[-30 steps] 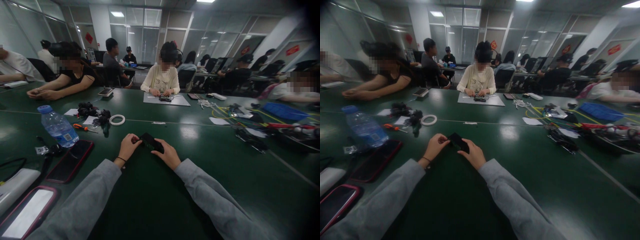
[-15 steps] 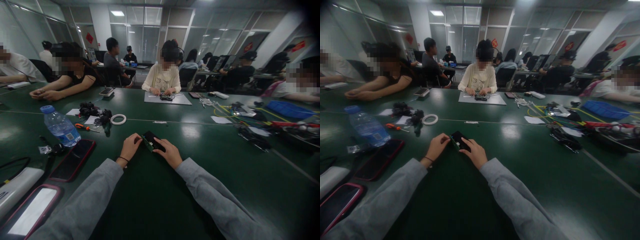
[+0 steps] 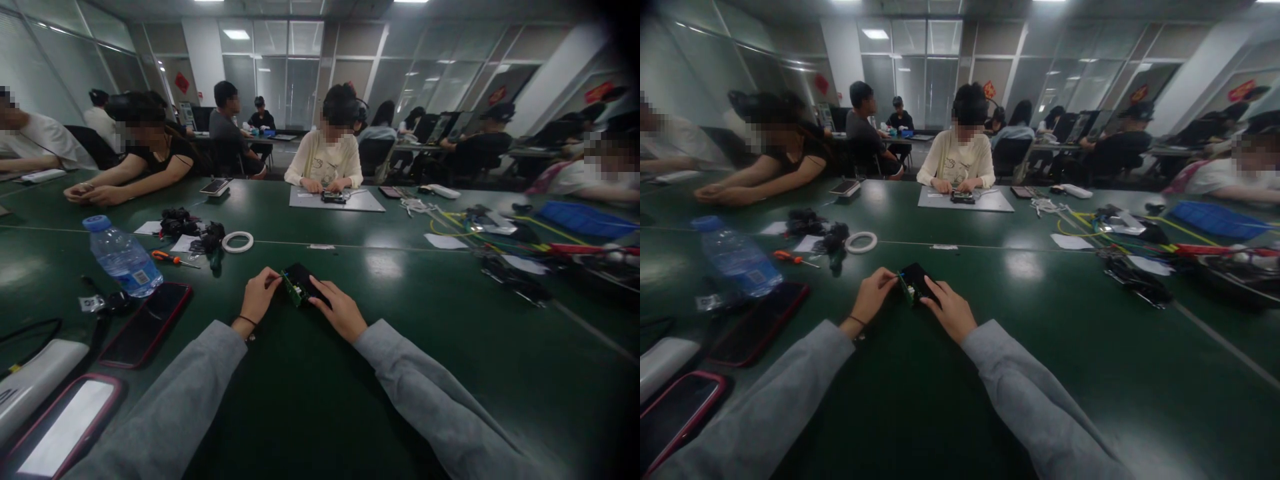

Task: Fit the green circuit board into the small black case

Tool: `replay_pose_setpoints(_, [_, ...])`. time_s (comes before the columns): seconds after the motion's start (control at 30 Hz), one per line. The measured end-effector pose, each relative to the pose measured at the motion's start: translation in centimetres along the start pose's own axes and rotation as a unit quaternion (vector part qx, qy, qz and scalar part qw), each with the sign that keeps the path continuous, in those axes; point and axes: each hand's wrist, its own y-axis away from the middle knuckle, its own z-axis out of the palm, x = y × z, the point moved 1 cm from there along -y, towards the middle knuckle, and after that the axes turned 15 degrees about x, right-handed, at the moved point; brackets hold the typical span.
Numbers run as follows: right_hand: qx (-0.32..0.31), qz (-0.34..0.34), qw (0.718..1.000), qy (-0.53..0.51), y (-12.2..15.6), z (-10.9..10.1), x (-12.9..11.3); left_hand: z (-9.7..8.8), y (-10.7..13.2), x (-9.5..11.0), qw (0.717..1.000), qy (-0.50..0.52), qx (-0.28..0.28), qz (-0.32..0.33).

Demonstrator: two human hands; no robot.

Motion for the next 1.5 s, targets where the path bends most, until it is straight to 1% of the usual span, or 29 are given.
replay_pose_setpoints(0.1, [-0.001,-0.004,1.000,-0.003,0.0,-0.1,0.0,0.1,0.0,-0.1,0.999,0.038,0.008,-0.018])
replay_pose_setpoints(0.27, [0.010,-0.007,1.000,-0.003,0.0,0.1,0.2,0.5,-0.2,-0.9,0.990,0.121,0.013,-0.074])
replay_pose_setpoints(0.37, [0.023,-0.008,1.000,0.005,0.1,0.2,0.2,0.7,-0.3,-1.1,0.974,0.190,-0.001,-0.123])
replay_pose_setpoints(0.47, [0.032,-0.014,0.999,0.015,0.1,0.3,-0.1,0.8,-0.3,-0.6,0.962,0.209,-0.021,-0.174])
replay_pose_setpoints(0.53, [0.035,-0.020,0.999,0.026,0.1,0.3,-0.3,0.8,-0.2,-0.2,0.968,0.187,-0.010,-0.167])
replay_pose_setpoints(0.6, [0.038,-0.025,0.998,0.035,0.2,0.2,-0.5,0.8,-0.2,0.2,0.978,0.159,0.005,-0.132])
replay_pose_setpoints(0.67, [0.039,-0.026,0.998,0.038,0.2,0.2,-0.6,0.7,-0.3,0.5,0.983,0.146,0.002,-0.113])
replay_pose_setpoints(0.8, [0.050,-0.015,0.998,0.023,0.1,0.2,-0.3,0.6,-0.2,0.4,0.979,0.151,-0.021,-0.136])
replay_pose_setpoints(0.97, [0.098,0.028,0.994,-0.026,-0.2,0.2,0.6,0.8,-0.4,-0.3,0.983,0.149,-0.020,-0.102])
replay_pose_setpoints(1.1, [0.147,0.063,0.985,-0.069,-0.5,0.0,0.9,0.7,-0.6,-0.5,0.979,0.175,-0.027,-0.105])
replay_pose_setpoints(1.2, [0.161,0.091,0.979,-0.085,-0.6,0.0,1.4,0.4,-0.6,-0.3,0.970,0.205,-0.041,-0.122])
replay_pose_setpoints(1.3, [0.165,0.131,0.974,-0.083,-0.7,0.2,2.4,0.1,-0.6,-0.2,0.952,0.251,-0.056,-0.164])
replay_pose_setpoints(1.4, [0.183,0.170,0.967,-0.052,-0.7,0.6,3.8,-0.1,-0.8,-0.4,0.929,0.298,-0.045,-0.217])
replay_pose_setpoints(1.5, [0.194,0.173,0.965,-0.034,-0.8,0.9,4.5,-0.2,-1.2,-0.9,0.905,0.337,-0.031,-0.257])
